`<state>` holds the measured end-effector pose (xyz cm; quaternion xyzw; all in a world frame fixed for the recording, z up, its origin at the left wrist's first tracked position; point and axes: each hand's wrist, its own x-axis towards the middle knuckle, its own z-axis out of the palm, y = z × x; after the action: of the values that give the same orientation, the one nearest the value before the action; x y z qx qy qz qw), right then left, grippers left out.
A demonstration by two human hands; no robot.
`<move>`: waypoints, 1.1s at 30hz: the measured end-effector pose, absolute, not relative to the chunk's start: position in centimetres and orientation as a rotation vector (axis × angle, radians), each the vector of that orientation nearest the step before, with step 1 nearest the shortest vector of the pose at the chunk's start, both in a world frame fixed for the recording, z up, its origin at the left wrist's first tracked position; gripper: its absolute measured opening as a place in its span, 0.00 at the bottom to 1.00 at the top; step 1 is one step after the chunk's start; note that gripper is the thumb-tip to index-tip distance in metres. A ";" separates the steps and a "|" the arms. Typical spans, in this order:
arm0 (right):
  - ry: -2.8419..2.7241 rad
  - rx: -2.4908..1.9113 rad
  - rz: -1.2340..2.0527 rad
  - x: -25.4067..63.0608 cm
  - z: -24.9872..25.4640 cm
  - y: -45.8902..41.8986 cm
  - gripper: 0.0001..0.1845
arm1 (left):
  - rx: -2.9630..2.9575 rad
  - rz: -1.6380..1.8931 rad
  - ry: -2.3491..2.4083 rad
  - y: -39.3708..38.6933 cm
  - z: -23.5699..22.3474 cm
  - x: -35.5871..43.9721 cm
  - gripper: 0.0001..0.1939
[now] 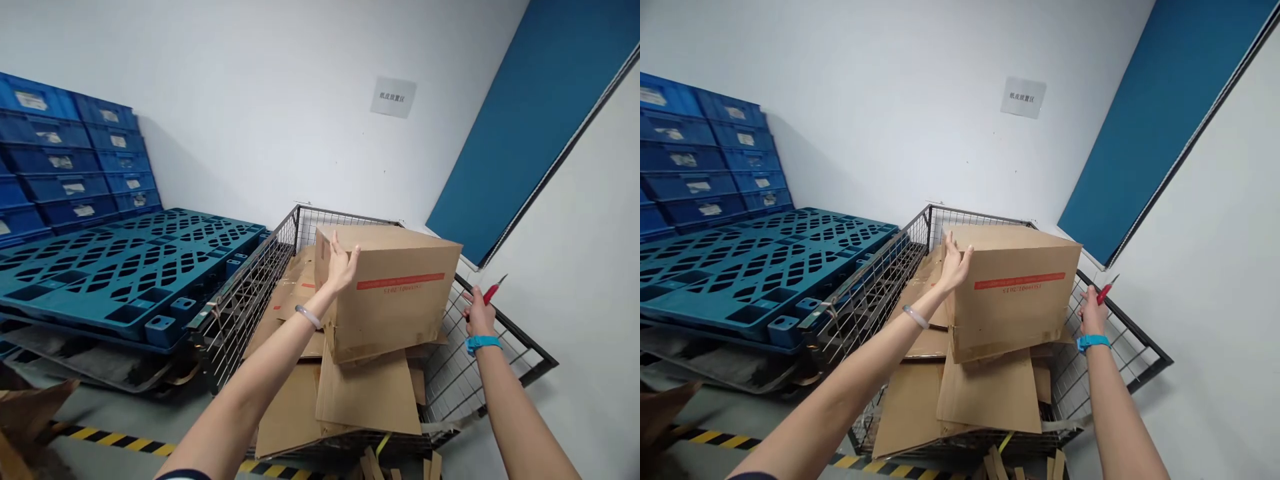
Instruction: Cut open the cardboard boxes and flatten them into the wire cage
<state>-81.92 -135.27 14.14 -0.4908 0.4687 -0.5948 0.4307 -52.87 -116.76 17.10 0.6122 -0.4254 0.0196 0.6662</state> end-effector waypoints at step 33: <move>0.149 -3.599 0.330 -60.0 14.7 -118.5 0.16 | 1.792 0.976 -1.303 -105.6 -12.3 -65.4 0.46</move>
<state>-60.00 -118.47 14.73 -0.9670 0.0400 0.0887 -0.2355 -65.40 -105.62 -12.32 0.6927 -0.5035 0.3774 0.3524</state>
